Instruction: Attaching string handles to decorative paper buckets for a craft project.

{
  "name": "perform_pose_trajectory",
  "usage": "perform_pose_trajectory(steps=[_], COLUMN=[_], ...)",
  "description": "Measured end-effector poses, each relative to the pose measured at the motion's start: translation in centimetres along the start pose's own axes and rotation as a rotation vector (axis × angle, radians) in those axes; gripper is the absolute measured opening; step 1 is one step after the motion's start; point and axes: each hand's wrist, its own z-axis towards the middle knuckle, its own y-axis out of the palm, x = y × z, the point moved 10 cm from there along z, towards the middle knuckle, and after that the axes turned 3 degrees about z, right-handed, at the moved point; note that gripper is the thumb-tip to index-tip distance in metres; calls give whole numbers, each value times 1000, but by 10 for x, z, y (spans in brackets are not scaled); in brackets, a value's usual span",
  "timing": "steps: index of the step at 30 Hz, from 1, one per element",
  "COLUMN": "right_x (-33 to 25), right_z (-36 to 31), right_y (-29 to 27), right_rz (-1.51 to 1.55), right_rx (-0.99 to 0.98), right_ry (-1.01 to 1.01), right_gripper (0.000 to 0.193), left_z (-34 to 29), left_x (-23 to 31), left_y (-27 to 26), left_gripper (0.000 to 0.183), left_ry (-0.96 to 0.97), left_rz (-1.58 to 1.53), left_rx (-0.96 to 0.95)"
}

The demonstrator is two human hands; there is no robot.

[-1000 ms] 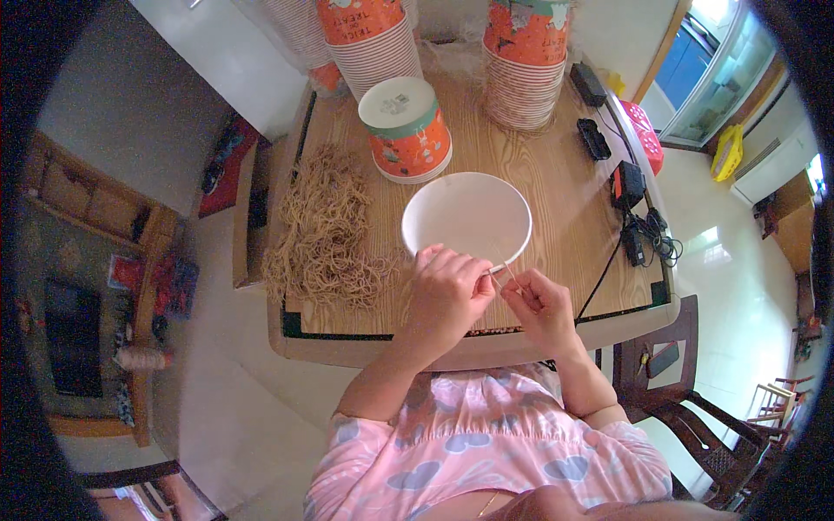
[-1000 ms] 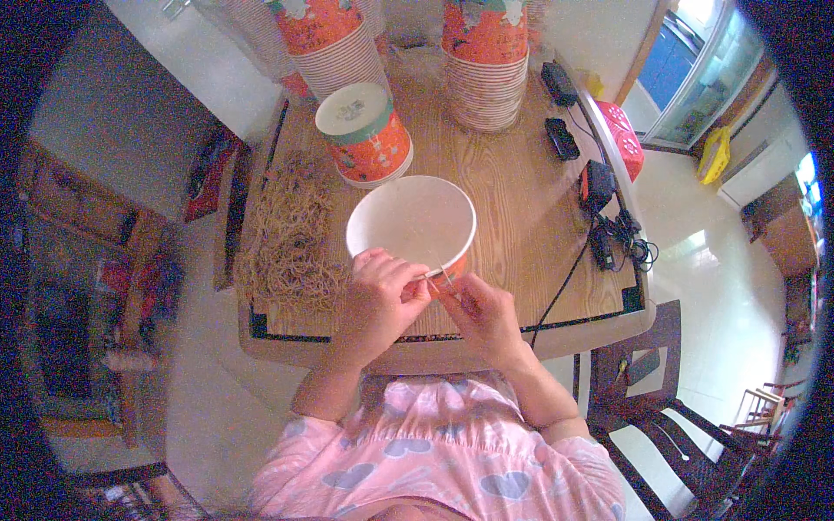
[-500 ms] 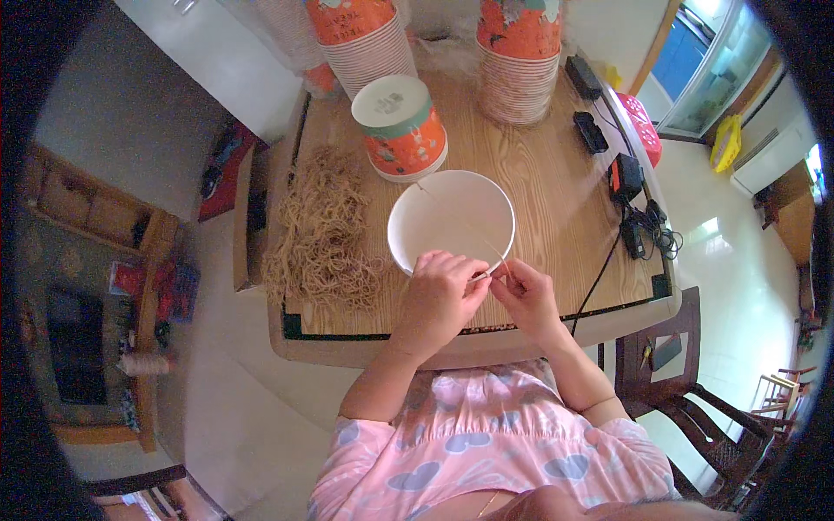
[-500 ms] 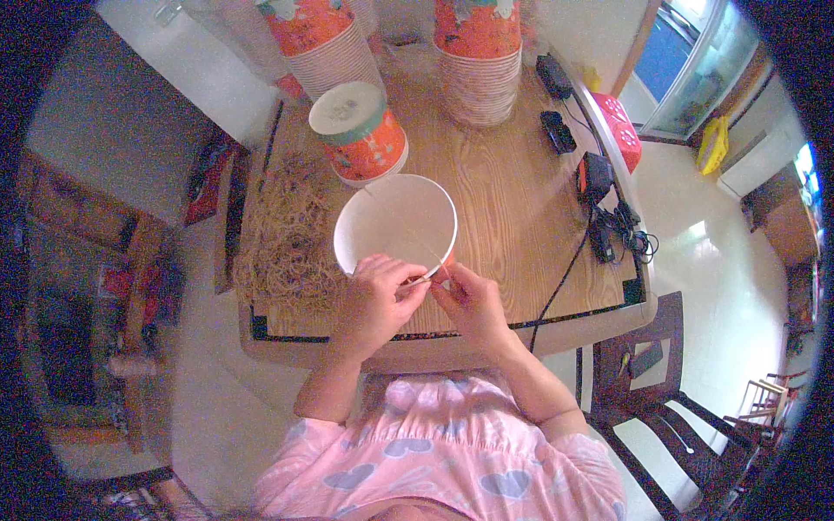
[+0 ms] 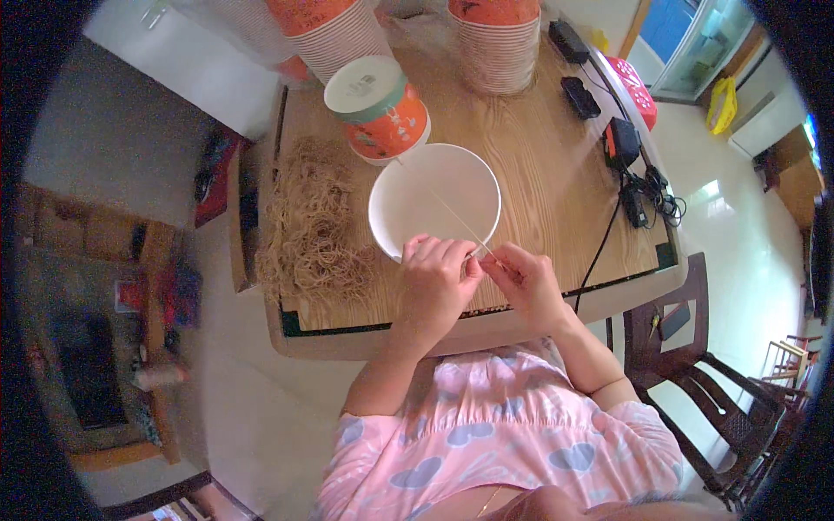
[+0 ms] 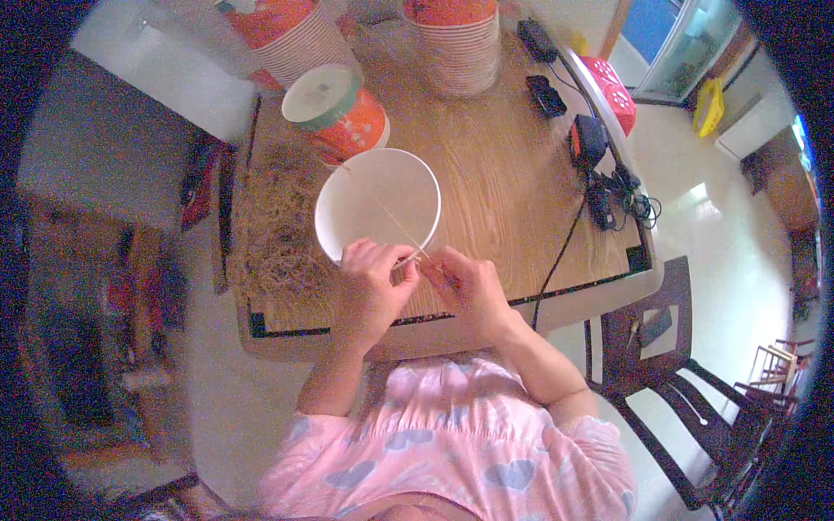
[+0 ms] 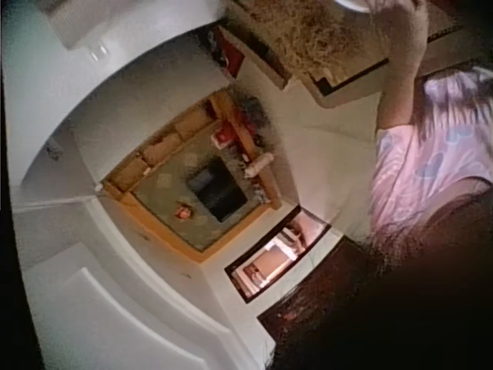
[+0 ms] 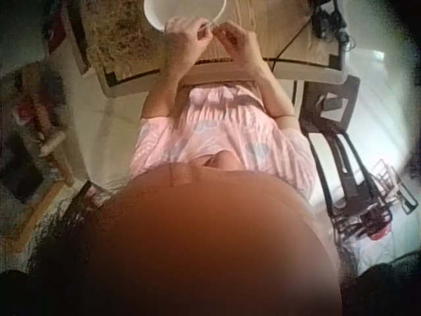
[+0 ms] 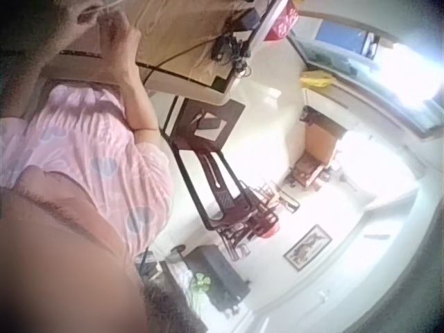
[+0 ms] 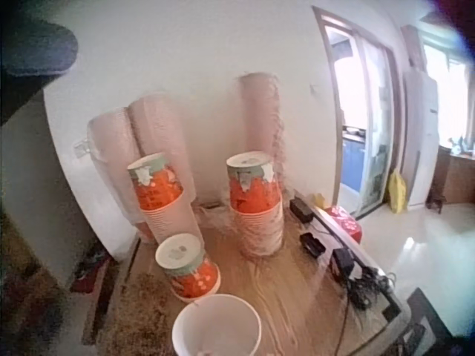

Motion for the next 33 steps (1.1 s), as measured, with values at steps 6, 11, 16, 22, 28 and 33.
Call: perform_pose_trajectory(steps=[6, 11, 16, 22, 28, 33], right_x=[15, 2, -11, -14, -7, -14], right_z=[1, 6, 7, 9, 11, 5], right_y=[-6, -7, -13, -8, -5, -9], right_rz=[58, 67, 56, 8, -88, -65], right_rx=[15, 63, 136, 106, 89, 59], right_ry=[103, 22, -103, -226, -221, -128], right_gripper=[6, 10, 12, 10, 14, 18], left_z=[0, 5, 9, 7, 6, 3], left_x=[-20, -3, 3, 3, 0, -3], left_y=[1, -10, -11, -16, -16, -9], left_gripper=[20, 15, 13, 13, 14, 15], left_ry=[-60, 37, 12, -23, -35, -85], left_rz=[-38, -58, -63, -99, -115, -118], left_rx=[-57, -9, -36, 15, 26, -46])
